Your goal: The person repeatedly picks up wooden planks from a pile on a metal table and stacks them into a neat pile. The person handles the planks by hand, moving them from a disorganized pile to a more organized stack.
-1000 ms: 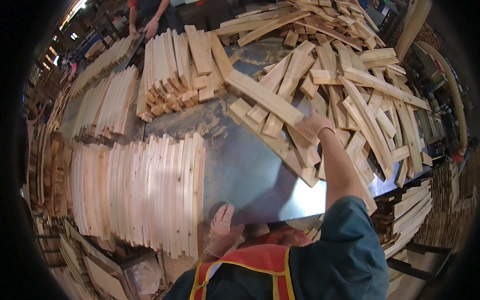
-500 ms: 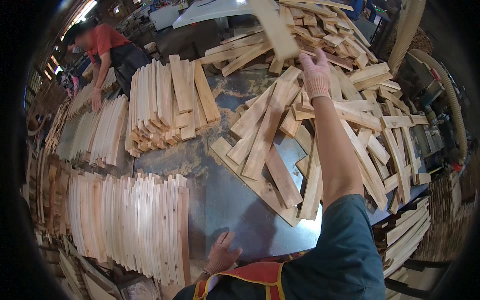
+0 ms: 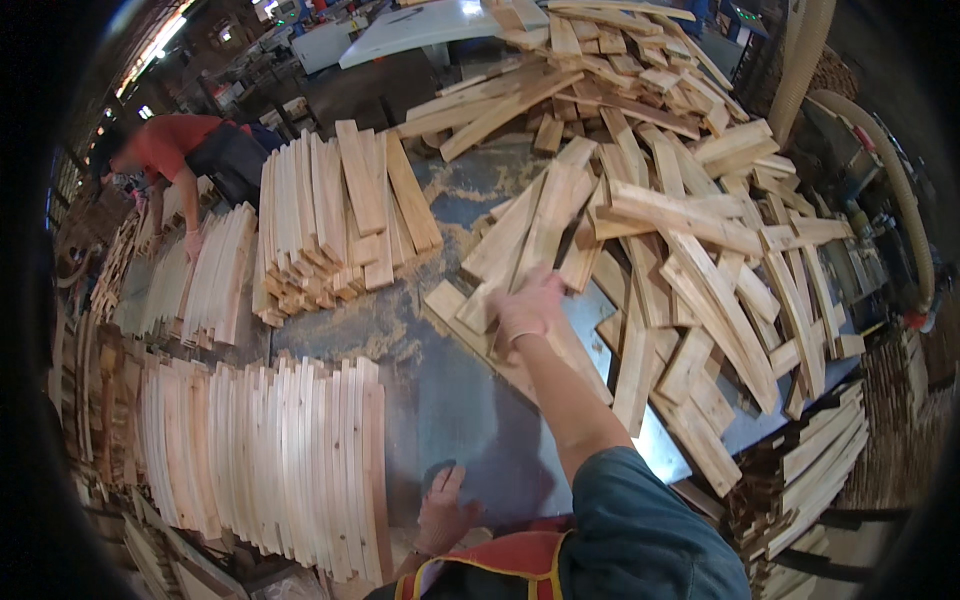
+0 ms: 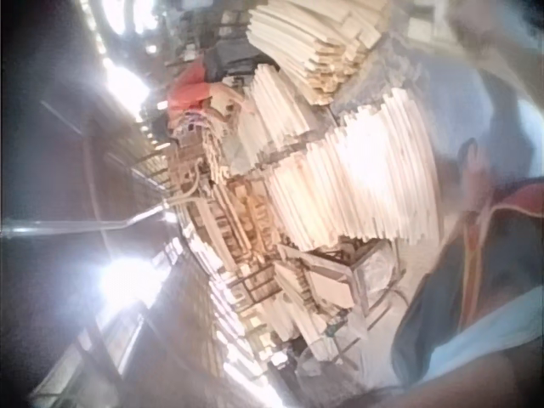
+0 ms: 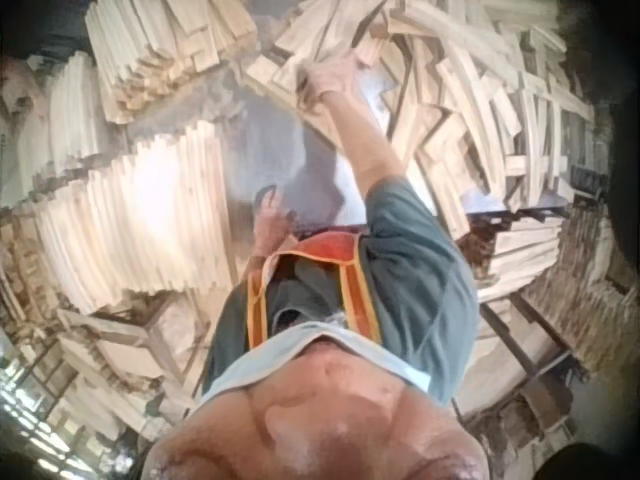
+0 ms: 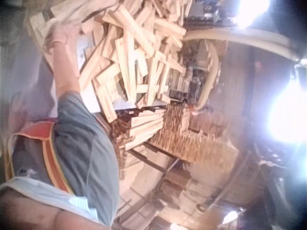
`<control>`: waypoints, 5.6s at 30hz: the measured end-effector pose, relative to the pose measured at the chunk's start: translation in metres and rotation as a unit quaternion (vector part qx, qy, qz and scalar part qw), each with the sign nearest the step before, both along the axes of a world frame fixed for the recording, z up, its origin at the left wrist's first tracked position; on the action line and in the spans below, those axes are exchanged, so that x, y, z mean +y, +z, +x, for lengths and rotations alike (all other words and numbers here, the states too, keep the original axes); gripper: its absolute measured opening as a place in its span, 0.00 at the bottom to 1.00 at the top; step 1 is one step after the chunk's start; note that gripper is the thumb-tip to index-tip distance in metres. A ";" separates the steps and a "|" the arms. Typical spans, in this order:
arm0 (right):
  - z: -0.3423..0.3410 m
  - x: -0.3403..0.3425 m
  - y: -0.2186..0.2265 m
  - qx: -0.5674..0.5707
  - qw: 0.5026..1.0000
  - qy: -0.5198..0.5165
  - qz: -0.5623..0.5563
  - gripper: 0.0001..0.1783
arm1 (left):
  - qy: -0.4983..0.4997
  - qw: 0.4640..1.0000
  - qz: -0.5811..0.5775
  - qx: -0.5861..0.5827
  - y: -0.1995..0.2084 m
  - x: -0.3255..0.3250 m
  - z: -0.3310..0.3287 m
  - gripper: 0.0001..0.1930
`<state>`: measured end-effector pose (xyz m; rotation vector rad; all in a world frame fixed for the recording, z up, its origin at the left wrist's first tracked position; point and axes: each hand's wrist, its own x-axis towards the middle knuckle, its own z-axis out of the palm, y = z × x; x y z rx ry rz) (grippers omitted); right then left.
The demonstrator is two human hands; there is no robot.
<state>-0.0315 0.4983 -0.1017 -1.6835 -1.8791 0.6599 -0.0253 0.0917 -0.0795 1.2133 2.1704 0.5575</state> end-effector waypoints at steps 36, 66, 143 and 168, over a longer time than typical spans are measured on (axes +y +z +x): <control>0.173 -0.135 -0.004 0.280 0.786 0.292 -0.467 0.07 | 0.195 0.931 0.021 -0.308 -0.011 0.001 -0.009 0.39; 0.163 -0.303 0.032 0.347 0.779 0.192 -0.485 0.36 | 0.136 0.897 -0.044 0.419 -0.042 -0.196 -0.015 0.38; 0.175 0.016 0.111 0.263 0.914 0.298 -0.081 0.33 | 0.139 0.967 0.006 0.214 0.020 -0.103 0.036 0.41; 0.141 -0.225 -0.001 0.240 0.611 0.448 -0.607 0.32 | 0.316 0.873 0.135 -0.347 -0.004 -0.015 0.018 0.33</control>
